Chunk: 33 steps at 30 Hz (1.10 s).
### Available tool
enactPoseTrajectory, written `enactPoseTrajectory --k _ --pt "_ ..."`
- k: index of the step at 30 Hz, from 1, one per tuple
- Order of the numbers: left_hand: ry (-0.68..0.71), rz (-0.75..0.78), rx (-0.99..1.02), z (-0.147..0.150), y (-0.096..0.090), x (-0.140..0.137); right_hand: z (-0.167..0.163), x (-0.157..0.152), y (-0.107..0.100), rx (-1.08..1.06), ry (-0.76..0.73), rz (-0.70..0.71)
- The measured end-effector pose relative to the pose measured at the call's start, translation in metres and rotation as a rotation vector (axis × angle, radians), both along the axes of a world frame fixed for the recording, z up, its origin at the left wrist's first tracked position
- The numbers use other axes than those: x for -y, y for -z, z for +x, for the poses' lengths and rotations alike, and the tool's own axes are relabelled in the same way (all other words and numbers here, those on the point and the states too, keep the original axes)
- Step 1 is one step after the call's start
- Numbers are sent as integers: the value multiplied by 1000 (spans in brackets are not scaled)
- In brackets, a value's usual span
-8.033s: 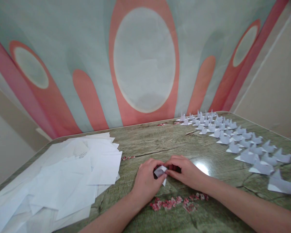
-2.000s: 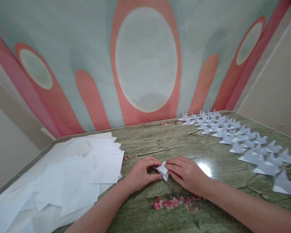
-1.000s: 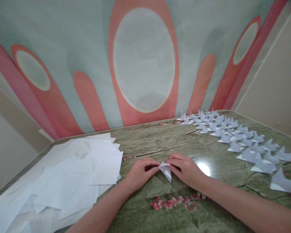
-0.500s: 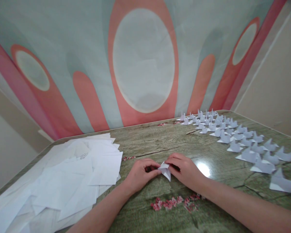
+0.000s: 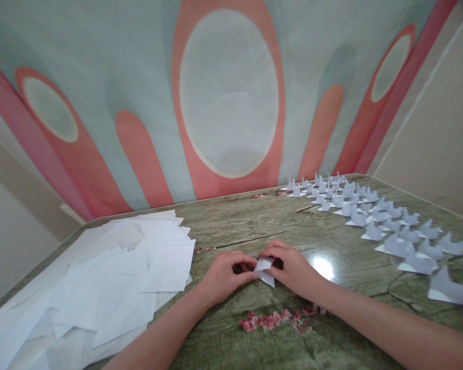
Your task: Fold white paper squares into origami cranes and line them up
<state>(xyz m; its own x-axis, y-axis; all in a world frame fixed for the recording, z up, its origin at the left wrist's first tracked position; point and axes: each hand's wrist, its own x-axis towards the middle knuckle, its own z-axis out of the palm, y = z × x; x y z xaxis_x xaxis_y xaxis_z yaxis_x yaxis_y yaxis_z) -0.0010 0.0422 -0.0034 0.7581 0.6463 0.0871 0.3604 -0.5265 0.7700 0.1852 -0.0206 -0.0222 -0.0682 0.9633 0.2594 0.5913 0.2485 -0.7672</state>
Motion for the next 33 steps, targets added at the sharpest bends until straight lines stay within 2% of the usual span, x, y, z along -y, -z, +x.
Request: enactPoseTrajectory --k 9,28,33 --pt "93 23 33 -1 -5 -1 1 0 -1 -6 1 -6" --pt "-87 34 9 16 3 -1 0 1 0 45 8 19" --pt "-59 -58 -5 19 0 -9 3 1 -1 41 -43 -1"
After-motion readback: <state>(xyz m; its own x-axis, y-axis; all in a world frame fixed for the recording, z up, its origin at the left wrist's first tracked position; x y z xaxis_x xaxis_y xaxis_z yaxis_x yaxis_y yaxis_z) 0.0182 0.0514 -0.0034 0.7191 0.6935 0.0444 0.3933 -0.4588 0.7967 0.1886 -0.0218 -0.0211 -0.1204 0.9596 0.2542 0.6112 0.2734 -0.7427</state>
